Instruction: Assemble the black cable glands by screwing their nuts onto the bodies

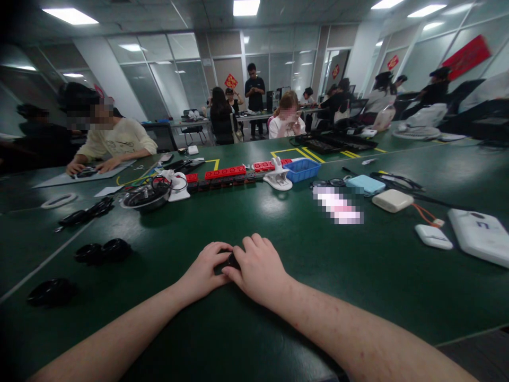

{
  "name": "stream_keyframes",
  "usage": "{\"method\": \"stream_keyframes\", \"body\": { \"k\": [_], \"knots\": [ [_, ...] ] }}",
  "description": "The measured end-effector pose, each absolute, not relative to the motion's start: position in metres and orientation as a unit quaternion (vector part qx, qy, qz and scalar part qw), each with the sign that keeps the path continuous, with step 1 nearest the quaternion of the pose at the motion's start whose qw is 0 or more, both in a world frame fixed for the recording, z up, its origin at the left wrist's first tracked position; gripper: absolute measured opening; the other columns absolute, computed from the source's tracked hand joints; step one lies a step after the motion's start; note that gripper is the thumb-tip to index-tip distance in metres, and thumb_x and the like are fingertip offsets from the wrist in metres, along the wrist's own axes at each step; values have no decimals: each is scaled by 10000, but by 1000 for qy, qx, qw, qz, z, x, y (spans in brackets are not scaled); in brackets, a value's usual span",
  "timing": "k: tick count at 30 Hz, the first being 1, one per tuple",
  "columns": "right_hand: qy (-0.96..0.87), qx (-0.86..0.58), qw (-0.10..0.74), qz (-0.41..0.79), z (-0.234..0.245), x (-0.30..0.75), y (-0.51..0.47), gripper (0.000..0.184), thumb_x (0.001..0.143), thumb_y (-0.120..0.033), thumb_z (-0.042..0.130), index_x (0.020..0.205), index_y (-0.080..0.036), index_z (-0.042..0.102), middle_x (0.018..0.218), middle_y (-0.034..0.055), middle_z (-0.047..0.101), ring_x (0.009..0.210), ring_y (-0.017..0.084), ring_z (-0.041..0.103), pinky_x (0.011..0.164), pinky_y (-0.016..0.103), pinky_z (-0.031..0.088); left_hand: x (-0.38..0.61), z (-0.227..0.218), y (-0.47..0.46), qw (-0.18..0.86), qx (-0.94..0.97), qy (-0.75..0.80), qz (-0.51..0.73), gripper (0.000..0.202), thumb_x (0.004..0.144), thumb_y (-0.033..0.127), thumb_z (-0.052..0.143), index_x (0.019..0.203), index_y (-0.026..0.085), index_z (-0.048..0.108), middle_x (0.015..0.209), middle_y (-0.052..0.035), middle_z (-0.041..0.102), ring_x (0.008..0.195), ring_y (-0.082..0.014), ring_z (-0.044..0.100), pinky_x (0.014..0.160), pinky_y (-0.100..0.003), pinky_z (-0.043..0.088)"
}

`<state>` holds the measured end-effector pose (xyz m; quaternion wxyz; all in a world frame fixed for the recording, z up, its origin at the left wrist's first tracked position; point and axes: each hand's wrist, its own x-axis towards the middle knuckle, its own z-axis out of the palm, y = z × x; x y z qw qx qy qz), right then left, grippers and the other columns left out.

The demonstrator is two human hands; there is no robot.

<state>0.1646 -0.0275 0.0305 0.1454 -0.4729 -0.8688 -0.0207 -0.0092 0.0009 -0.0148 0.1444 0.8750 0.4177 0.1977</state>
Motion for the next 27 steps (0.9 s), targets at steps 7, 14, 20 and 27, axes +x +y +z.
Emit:
{"method": "stream_keyframes", "body": {
  "k": [7, 14, 20, 27],
  "knots": [
    [-869, -474, 145, 0, 28, 164, -27, 274, 830, -368, 498, 983, -160, 589, 870, 81, 532, 818, 208, 455, 700, 335, 389, -9, -17, 1, 138, 879, 412, 196, 234, 731, 277, 652, 949, 204, 610, 1056, -47, 523, 1011, -233, 455, 909, -411, 372],
    [-877, -459, 141, 21, 27, 162, -27, 239, 845, -247, 455, 1007, -117, 573, 884, 86, 542, 822, 205, 453, 728, 339, 405, -9, -13, 0, 137, 879, 413, 197, 228, 732, 264, 641, 950, 207, 610, 1050, -43, 524, 1005, -234, 460, 915, -426, 364],
    [-878, -455, 145, 22, 26, 163, -27, 252, 850, -238, 444, 1029, -111, 567, 887, 91, 544, 827, 206, 459, 736, 347, 413, -9, -11, -1, 144, 877, 418, 190, 232, 733, 258, 636, 958, 208, 610, 1059, -45, 520, 1014, -239, 456, 919, -432, 363],
    [-877, -450, 164, 34, 23, 163, -28, 285, 837, -219, 469, 1098, -120, 531, 899, 87, 544, 837, 204, 458, 745, 344, 417, -8, -12, 1, 141, 877, 418, 192, 222, 719, 253, 654, 930, 196, 615, 1049, -44, 523, 1006, -236, 462, 936, -430, 352]
  ]
}}
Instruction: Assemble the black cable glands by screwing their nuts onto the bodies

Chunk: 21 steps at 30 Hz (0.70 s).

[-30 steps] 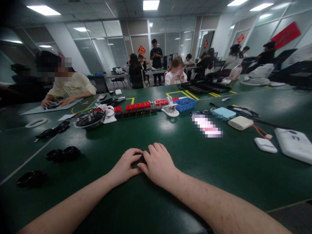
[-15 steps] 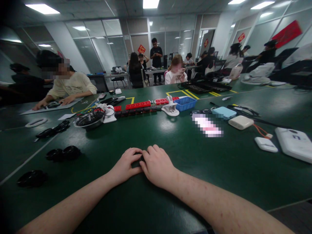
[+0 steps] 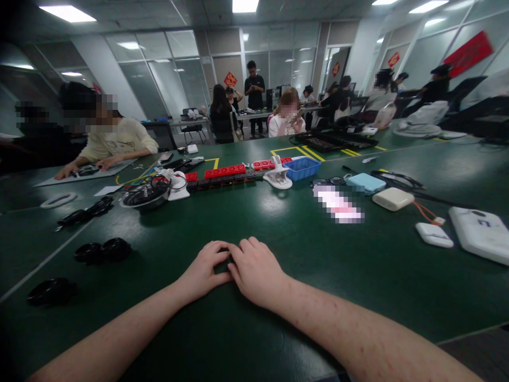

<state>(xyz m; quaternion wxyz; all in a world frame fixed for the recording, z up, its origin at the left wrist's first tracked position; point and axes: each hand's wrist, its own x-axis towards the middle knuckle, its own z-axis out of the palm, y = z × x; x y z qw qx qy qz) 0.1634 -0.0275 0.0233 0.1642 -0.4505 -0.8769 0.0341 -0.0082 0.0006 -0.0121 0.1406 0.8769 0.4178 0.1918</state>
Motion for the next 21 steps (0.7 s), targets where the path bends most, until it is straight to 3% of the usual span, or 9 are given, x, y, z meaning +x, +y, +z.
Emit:
{"method": "stream_keyframes", "body": {
  "k": [8, 21],
  "knots": [
    [-879, -449, 157, 31, 25, 164, -28, 215, 835, -217, 471, 1000, -122, 573, 869, 83, 546, 822, 204, 459, 735, 344, 419, -9, -14, 1, 143, 878, 413, 195, 205, 729, 264, 648, 921, 203, 607, 1040, -37, 522, 992, -229, 464, 931, -431, 351],
    [-881, -445, 158, 32, 26, 165, -27, 213, 830, -219, 486, 996, -121, 578, 875, 82, 552, 821, 206, 466, 733, 343, 426, -8, -11, -1, 147, 875, 416, 201, 245, 717, 257, 638, 949, 198, 587, 1028, -42, 535, 993, -236, 478, 930, -440, 360]
  ]
}}
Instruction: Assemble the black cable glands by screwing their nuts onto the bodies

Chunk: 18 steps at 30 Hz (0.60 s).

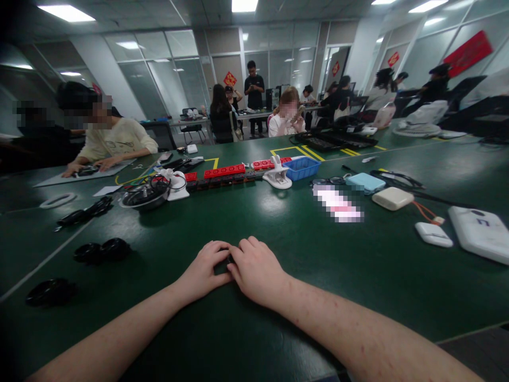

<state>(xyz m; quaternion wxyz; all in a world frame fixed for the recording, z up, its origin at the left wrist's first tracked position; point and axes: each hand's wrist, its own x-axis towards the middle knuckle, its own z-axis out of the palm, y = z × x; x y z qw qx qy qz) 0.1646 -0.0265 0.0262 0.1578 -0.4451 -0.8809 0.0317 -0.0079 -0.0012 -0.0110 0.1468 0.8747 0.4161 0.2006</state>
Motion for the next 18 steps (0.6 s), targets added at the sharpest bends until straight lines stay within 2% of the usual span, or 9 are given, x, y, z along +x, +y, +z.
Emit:
{"method": "stream_keyframes", "body": {
  "k": [5, 11, 18],
  "knots": [
    [-883, -441, 159, 36, 26, 165, -26, 198, 828, -218, 493, 980, -129, 582, 865, 76, 552, 816, 202, 467, 736, 339, 422, -8, -9, -3, 153, 868, 419, 219, 309, 700, 257, 651, 996, 204, 579, 1075, -60, 509, 1037, -251, 450, 925, -431, 372],
    [-881, -443, 159, 43, 27, 165, -26, 179, 829, -220, 491, 958, -133, 581, 865, 74, 553, 814, 198, 471, 732, 336, 419, -8, -9, -2, 152, 870, 415, 217, 200, 703, 249, 651, 897, 213, 621, 1112, -58, 499, 1083, -268, 420, 937, -455, 356],
    [-882, -441, 159, 47, 28, 165, -26, 185, 830, -213, 489, 969, -135, 581, 867, 78, 555, 811, 194, 475, 731, 333, 421, -9, -11, -1, 154, 872, 411, 216, 210, 707, 262, 658, 908, 213, 621, 1099, -58, 504, 1072, -265, 428, 931, -451, 364]
  ]
}}
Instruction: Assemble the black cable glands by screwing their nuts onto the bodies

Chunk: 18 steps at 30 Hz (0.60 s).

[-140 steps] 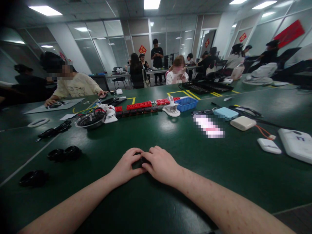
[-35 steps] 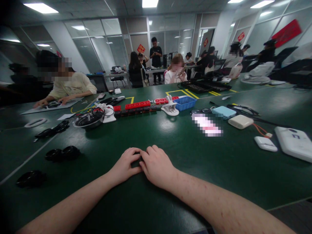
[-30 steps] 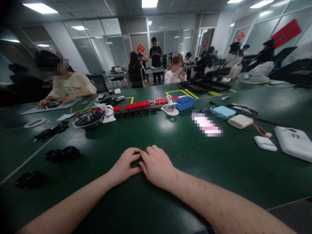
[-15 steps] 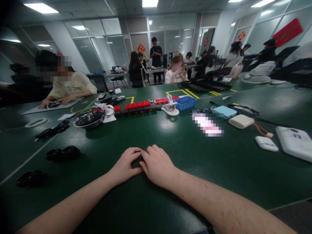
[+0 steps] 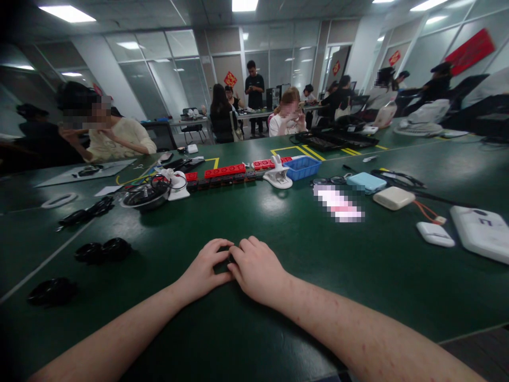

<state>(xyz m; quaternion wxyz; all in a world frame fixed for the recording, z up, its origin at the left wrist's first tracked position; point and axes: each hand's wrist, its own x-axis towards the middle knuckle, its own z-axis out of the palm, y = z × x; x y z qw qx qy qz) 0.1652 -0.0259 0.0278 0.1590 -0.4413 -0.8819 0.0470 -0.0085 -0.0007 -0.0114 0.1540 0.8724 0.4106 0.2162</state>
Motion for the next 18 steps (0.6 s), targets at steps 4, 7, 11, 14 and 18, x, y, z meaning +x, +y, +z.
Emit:
{"method": "stream_keyframes", "body": {
  "k": [4, 7, 11, 14, 18],
  "knots": [
    [-882, -439, 164, 48, 26, 165, -26, 206, 836, -217, 477, 995, -131, 576, 873, 79, 553, 819, 197, 469, 738, 336, 419, -8, -10, -1, 151, 872, 413, 214, 180, 715, 255, 657, 887, 211, 624, 1096, -55, 505, 1068, -258, 431, 932, -440, 370],
    [-883, -435, 167, 51, 24, 166, -26, 210, 840, -216, 470, 1004, -132, 572, 874, 79, 547, 823, 195, 465, 740, 336, 415, -8, -10, -1, 151, 872, 415, 212, 174, 715, 248, 661, 879, 203, 626, 1096, -55, 506, 1065, -253, 433, 933, -432, 372],
    [-884, -431, 170, 57, 25, 167, -25, 198, 848, -218, 458, 990, -139, 572, 871, 73, 542, 823, 190, 461, 749, 332, 408, -7, -10, -1, 147, 872, 415, 212, 175, 708, 249, 669, 872, 201, 626, 1088, -54, 509, 1057, -249, 437, 929, -429, 376],
    [-884, -431, 170, 64, 27, 167, -26, 196, 853, -221, 453, 988, -141, 570, 871, 71, 541, 822, 187, 459, 743, 327, 407, -7, -10, -1, 147, 872, 418, 209, 171, 708, 241, 669, 867, 199, 626, 1087, -56, 511, 1056, -249, 440, 928, -425, 378],
    [-887, -425, 166, 70, 29, 167, -26, 192, 851, -235, 463, 974, -143, 579, 879, 73, 540, 830, 188, 456, 753, 330, 402, -8, -11, -1, 150, 873, 416, 208, 193, 716, 238, 662, 899, 192, 621, 1094, -63, 508, 1065, -249, 435, 938, -424, 368]
  ]
}}
